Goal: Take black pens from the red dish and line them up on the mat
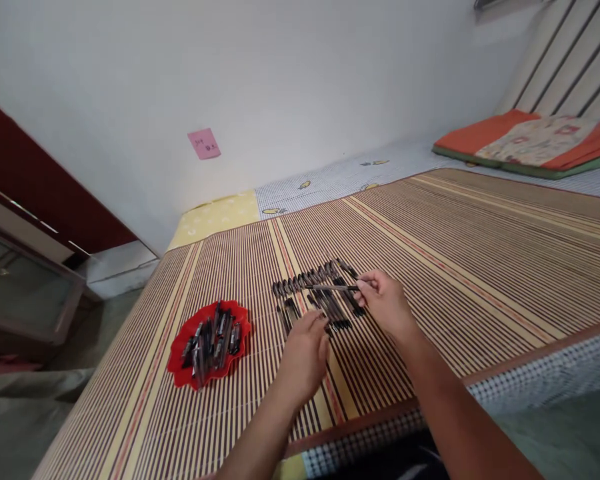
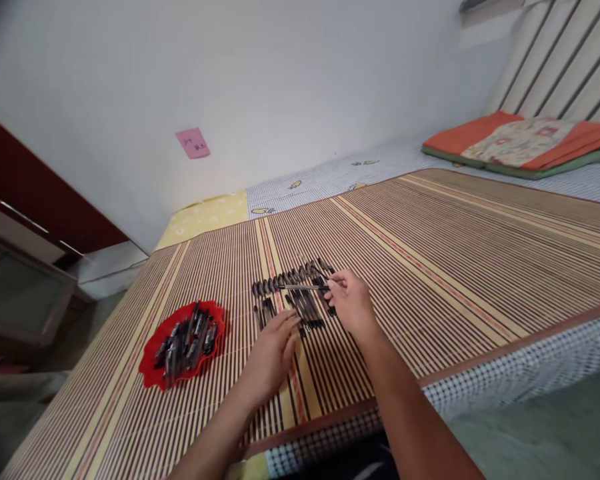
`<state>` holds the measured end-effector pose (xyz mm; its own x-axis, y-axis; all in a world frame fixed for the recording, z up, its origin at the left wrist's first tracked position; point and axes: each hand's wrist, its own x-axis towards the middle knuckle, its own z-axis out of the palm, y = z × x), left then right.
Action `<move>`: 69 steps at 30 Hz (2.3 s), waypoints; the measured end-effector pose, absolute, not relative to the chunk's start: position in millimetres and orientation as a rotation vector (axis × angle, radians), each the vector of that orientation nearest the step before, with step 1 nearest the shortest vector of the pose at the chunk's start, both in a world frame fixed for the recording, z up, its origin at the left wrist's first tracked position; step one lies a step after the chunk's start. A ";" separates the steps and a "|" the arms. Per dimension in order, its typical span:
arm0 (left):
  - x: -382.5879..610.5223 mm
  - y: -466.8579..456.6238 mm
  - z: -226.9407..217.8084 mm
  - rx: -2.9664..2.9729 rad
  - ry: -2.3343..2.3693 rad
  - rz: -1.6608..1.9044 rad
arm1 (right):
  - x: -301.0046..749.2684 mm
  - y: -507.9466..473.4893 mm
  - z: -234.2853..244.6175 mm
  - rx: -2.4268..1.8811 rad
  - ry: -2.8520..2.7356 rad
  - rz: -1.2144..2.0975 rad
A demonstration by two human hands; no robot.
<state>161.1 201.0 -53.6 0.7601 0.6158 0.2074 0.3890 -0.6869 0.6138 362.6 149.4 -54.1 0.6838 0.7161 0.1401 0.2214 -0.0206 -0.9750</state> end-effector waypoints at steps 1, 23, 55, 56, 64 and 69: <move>166.2 200.2 -56.9 2.501 0.722 0.477 | 362.5 150.2 -55.6 -1.568 -0.786 0.456; 166.8 205.0 -70.5 2.885 0.672 0.245 | 340.1 161.9 -72.3 -1.689 -0.951 0.231; 158.6 208.4 -87.7 2.885 0.903 0.485 | 305.9 160.2 -53.6 -2.386 -1.454 0.386; 158.9 208.6 -87.2 2.886 0.899 0.483 | 304.1 159.9 -53.9 -2.393 -1.490 0.399; 158.1 209.4 -82.4 2.876 0.878 0.416 | 299.7 157.0 -53.7 -2.288 -1.626 0.477; 157.8 211.2 -81.6 2.852 0.843 0.390 | 300.2 157.4 -52.1 -2.266 -1.620 0.517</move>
<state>157.8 211.2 -81.6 0.8090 0.5504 0.2065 0.5135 -0.8326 0.2076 300.2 157.4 -52.1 0.2965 0.9485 -0.1112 0.8377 -0.3142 -0.4466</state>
